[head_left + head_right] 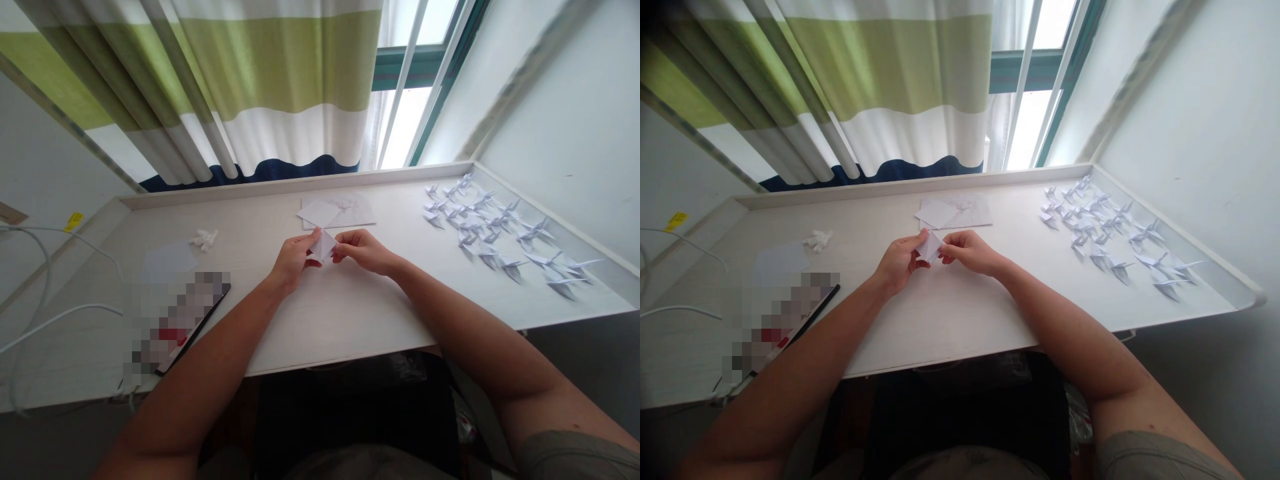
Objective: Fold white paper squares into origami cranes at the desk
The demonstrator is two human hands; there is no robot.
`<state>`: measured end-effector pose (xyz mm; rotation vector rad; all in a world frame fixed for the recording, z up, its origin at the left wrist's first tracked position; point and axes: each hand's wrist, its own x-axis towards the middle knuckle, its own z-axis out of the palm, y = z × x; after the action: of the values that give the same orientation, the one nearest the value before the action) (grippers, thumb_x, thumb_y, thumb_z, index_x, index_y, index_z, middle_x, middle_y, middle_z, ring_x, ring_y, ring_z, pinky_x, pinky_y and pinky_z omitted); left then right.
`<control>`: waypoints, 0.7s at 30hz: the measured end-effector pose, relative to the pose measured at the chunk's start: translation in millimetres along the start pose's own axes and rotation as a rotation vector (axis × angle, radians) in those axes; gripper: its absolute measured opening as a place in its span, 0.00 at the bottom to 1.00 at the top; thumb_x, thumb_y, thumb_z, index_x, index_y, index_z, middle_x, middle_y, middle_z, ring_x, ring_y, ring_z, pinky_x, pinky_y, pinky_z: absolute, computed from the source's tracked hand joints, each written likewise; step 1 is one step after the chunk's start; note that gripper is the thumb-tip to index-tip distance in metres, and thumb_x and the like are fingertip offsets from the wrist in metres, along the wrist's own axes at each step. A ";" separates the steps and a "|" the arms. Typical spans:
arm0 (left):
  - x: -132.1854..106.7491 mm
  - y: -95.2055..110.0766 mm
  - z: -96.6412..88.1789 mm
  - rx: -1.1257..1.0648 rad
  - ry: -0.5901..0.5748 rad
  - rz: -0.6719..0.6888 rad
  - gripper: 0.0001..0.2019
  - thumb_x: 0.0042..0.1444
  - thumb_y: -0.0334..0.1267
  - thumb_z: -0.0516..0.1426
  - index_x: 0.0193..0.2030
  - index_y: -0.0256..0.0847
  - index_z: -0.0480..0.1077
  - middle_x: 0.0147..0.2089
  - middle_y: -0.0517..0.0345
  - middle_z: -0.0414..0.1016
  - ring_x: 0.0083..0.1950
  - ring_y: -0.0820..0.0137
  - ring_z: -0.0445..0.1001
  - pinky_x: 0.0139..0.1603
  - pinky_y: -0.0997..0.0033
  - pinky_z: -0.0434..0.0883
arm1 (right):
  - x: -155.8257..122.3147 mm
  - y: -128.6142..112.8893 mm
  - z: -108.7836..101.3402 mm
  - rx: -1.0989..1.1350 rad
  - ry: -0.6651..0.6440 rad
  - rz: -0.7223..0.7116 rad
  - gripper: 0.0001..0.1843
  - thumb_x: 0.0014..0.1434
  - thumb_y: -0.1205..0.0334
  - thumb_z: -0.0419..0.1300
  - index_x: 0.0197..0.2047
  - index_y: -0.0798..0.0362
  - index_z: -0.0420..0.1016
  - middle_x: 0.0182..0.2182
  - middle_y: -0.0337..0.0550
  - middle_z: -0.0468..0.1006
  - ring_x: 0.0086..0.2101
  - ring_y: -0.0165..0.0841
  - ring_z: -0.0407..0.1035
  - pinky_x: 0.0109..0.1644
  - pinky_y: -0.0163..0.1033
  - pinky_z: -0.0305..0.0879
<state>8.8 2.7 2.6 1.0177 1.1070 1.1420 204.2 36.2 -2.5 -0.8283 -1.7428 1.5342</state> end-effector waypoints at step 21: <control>5.0 -1.8 -0.1 -0.198 0.132 -0.129 0.19 0.54 0.54 0.71 0.36 0.39 0.78 0.36 0.52 0.80 0.33 0.70 0.72 0.25 0.73 0.63 | 0.8 3.0 13.3 -0.442 0.327 -0.346 0.12 0.58 0.58 0.69 0.31 0.48 0.70 0.32 0.40 0.76 0.34 0.35 0.69 0.41 0.44 0.69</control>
<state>9.4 7.4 0.1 0.7154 1.1218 1.2010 193.1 29.5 -6.7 -0.8726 -1.8772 0.7511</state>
